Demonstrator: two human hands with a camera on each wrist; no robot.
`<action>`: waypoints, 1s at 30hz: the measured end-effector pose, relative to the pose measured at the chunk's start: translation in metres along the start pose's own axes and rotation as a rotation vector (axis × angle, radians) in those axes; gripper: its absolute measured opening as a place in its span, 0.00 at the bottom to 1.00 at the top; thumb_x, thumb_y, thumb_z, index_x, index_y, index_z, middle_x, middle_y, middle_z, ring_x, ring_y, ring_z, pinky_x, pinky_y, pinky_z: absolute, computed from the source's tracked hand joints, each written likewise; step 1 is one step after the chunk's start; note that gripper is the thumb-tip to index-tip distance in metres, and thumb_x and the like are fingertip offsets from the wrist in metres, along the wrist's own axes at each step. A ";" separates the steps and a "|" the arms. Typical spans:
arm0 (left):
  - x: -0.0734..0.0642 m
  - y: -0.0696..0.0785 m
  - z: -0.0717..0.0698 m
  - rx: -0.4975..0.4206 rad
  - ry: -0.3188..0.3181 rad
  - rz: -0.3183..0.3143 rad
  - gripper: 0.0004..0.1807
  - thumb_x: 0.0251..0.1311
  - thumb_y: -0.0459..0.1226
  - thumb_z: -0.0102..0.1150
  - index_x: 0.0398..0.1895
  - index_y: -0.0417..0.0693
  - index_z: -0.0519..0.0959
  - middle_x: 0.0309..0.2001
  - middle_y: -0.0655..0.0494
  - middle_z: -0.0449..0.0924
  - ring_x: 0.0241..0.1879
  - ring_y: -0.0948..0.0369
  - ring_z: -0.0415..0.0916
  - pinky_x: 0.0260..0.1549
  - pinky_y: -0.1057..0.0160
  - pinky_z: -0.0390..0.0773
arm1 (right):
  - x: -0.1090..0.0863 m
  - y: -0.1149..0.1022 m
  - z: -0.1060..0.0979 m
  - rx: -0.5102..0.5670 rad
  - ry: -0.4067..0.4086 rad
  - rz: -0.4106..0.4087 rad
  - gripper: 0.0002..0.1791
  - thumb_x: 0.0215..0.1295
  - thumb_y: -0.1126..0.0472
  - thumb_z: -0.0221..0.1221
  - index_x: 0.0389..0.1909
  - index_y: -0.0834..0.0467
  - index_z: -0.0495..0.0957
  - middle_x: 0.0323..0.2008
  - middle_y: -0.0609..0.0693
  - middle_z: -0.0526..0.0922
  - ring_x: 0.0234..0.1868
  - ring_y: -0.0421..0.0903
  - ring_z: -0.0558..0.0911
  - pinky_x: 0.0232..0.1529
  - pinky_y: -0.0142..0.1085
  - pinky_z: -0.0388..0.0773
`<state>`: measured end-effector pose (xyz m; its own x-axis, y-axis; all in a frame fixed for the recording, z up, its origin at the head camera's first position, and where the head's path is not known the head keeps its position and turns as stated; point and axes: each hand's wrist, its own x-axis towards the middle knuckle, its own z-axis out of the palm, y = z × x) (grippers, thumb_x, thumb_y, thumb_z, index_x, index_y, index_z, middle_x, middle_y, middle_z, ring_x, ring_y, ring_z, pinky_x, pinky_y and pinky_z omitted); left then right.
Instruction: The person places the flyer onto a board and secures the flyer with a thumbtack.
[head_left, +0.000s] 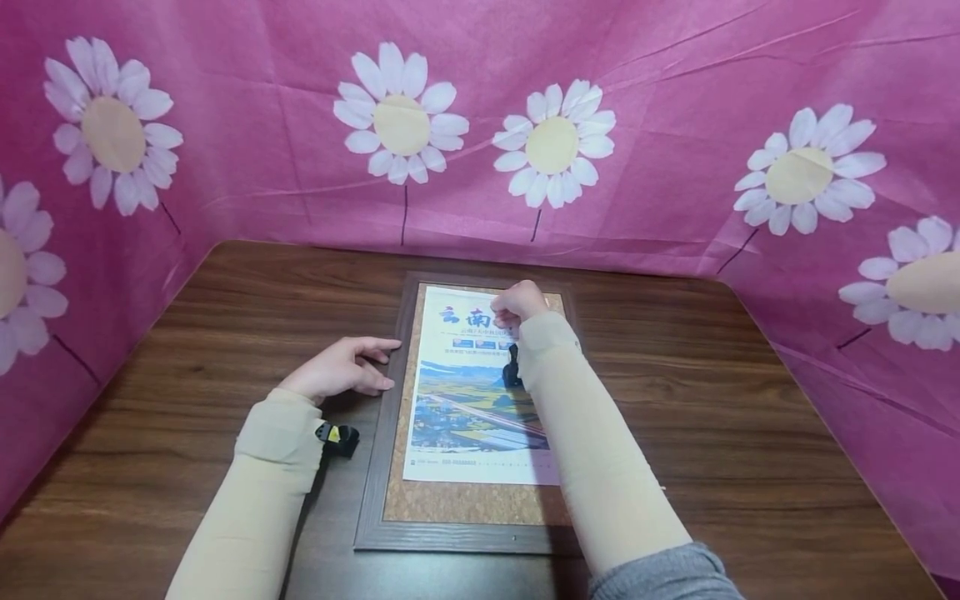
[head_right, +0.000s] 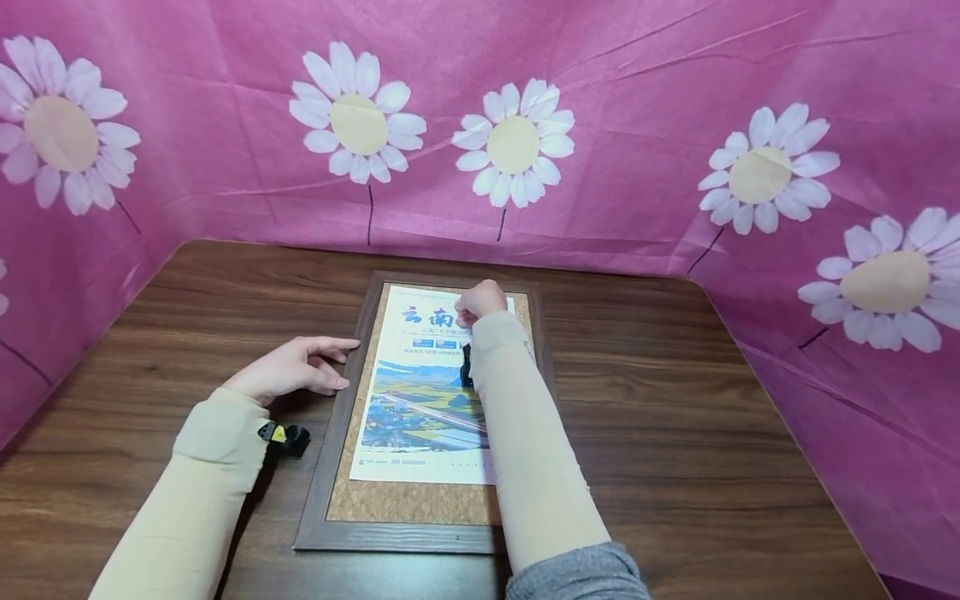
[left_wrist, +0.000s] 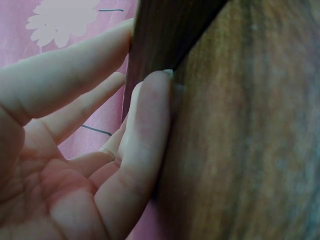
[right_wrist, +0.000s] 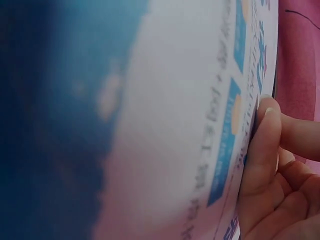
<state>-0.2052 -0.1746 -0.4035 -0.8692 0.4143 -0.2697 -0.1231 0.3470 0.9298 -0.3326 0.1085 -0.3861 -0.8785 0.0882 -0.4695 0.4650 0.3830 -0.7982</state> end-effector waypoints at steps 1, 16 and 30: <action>0.000 0.000 0.000 -0.003 -0.001 0.002 0.37 0.61 0.25 0.61 0.74 0.35 0.60 0.59 0.30 0.65 0.36 0.64 0.82 0.44 0.60 0.85 | 0.001 0.000 0.000 -0.011 0.008 -0.003 0.03 0.63 0.71 0.59 0.36 0.66 0.79 0.13 0.49 0.76 0.13 0.39 0.75 0.17 0.28 0.73; 0.004 0.001 0.003 -0.002 -0.009 0.004 0.37 0.61 0.26 0.61 0.74 0.36 0.61 0.59 0.31 0.65 0.39 0.63 0.82 0.44 0.60 0.85 | 0.004 0.005 -0.010 0.048 -0.053 0.037 0.05 0.65 0.69 0.61 0.39 0.66 0.77 0.15 0.50 0.78 0.13 0.39 0.78 0.18 0.28 0.77; 0.004 -0.001 0.001 0.008 0.003 -0.004 0.36 0.62 0.27 0.61 0.73 0.36 0.61 0.59 0.31 0.65 0.40 0.62 0.83 0.46 0.58 0.85 | -0.005 0.016 -0.040 0.465 -0.239 -0.004 0.15 0.70 0.70 0.56 0.55 0.68 0.72 0.32 0.55 0.84 0.33 0.46 0.87 0.52 0.36 0.82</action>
<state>-0.2075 -0.1725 -0.4060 -0.8701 0.4103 -0.2730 -0.1233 0.3552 0.9266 -0.3251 0.1507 -0.3820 -0.8558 -0.1459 -0.4963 0.5094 -0.0704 -0.8577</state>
